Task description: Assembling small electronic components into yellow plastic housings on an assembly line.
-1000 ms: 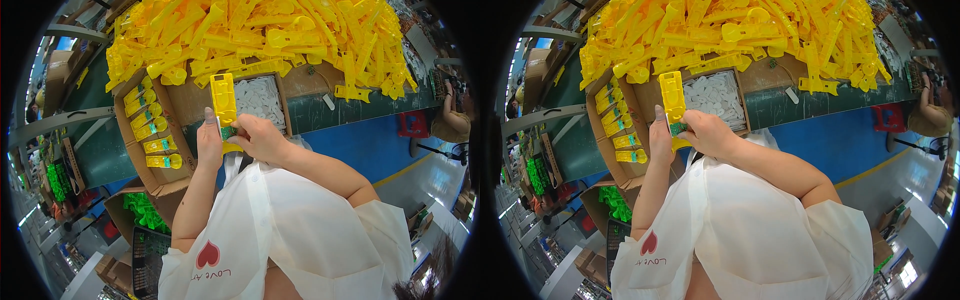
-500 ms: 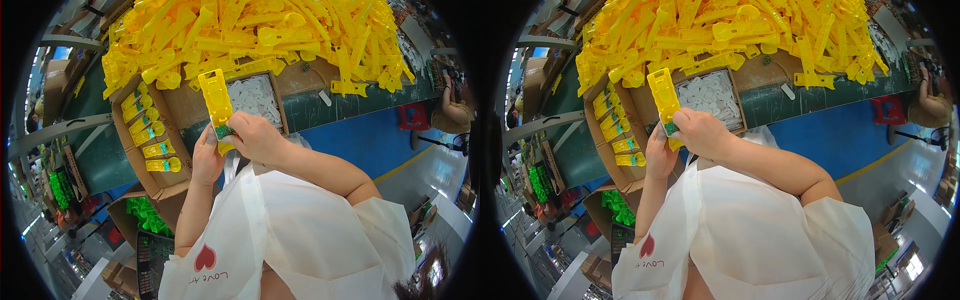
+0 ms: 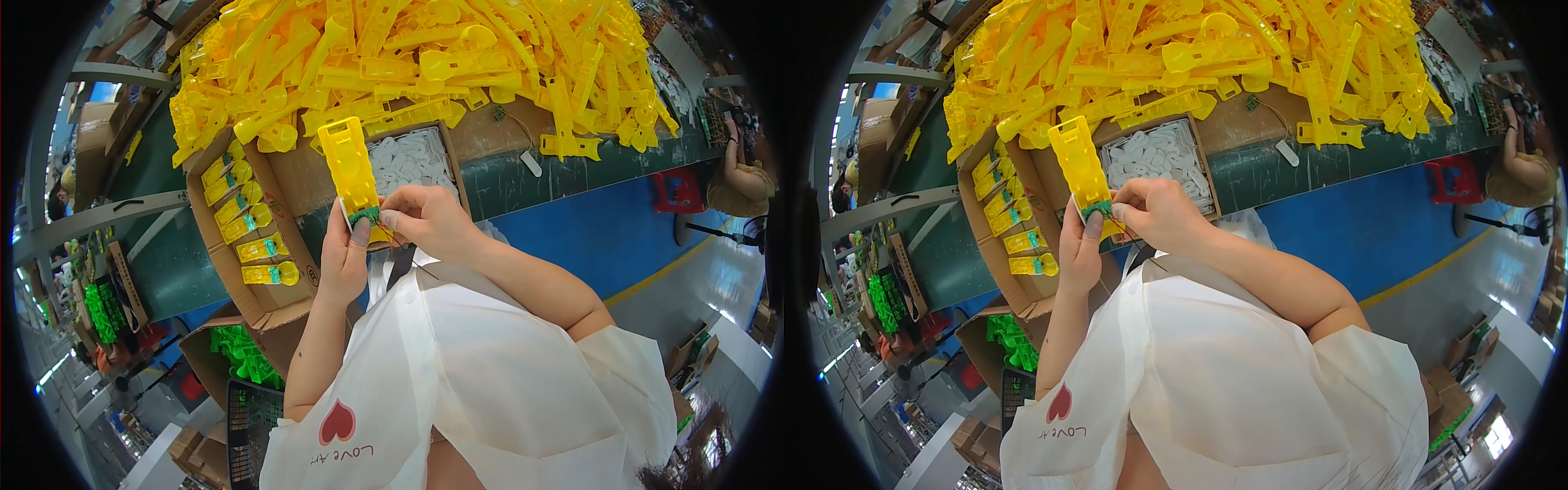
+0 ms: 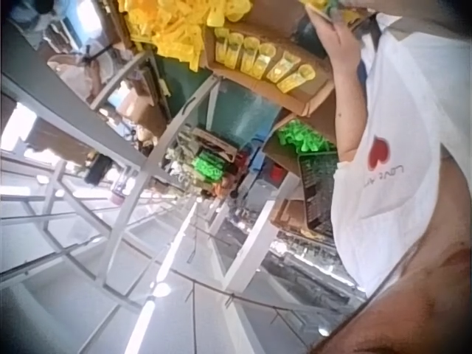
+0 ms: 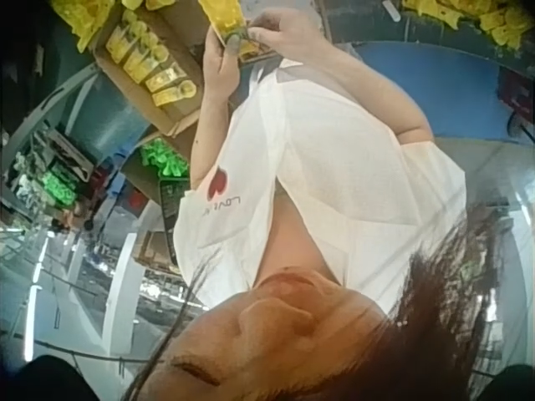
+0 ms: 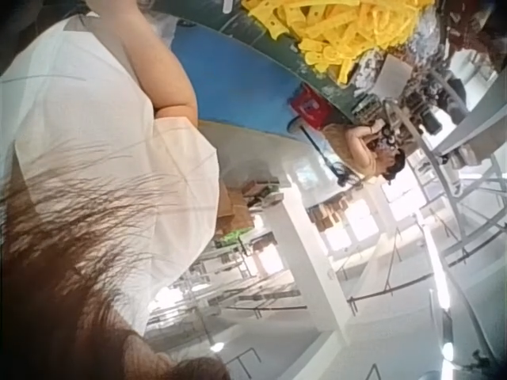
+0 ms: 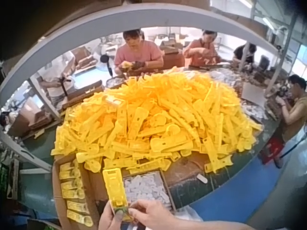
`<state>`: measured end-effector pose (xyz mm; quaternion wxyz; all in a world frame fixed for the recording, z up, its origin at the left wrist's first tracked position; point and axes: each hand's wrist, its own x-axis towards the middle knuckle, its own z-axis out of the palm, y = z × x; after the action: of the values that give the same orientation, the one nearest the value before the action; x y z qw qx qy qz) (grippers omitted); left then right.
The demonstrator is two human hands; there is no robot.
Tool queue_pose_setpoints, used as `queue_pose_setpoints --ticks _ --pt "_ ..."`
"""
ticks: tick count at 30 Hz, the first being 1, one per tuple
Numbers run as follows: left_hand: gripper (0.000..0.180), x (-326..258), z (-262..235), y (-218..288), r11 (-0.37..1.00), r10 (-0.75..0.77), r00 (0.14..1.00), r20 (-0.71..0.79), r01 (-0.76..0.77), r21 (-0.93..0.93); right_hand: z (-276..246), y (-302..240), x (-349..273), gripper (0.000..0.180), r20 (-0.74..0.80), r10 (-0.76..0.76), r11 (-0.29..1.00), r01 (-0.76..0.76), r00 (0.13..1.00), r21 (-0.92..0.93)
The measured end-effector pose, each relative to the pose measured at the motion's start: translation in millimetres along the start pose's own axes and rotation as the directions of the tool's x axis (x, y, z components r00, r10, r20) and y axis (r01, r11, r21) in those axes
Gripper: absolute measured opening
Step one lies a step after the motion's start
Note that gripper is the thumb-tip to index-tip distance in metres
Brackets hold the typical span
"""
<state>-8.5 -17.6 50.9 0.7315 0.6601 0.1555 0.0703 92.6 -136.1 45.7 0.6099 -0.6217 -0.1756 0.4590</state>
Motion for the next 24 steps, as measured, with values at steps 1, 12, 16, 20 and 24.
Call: queue_pose_setpoints --ticks 1,12,16,20,24 --pt "0.031 -1 0 0 0.999 -0.018 1.000 0.011 0.018 -0.029 -1 1 0 0.013 0.000 0.001 1.000 -0.001 1.000 0.003" --pt "0.032 3 -3 -9 0.947 0.131 0.981 -0.146 -0.080 0.311 -2 -3 19 0.012 0.131 0.141 0.961 -0.167 0.981 0.220" --pt "0.027 -4 6 7 0.936 0.068 0.973 -0.221 0.015 0.353 4 -1 10 0.009 0.124 0.088 0.973 -0.112 0.988 0.203" --pt "0.024 -6 4 -22 0.907 0.192 0.954 -0.230 -0.083 0.413 -2 27 16 0.021 0.068 -0.022 0.999 0.025 0.997 -0.045" --pt "0.023 -13 12 -13 0.998 0.062 0.974 -0.216 -0.062 0.007 -2 8 4 0.024 0.198 -0.029 0.988 -0.001 0.980 0.152"
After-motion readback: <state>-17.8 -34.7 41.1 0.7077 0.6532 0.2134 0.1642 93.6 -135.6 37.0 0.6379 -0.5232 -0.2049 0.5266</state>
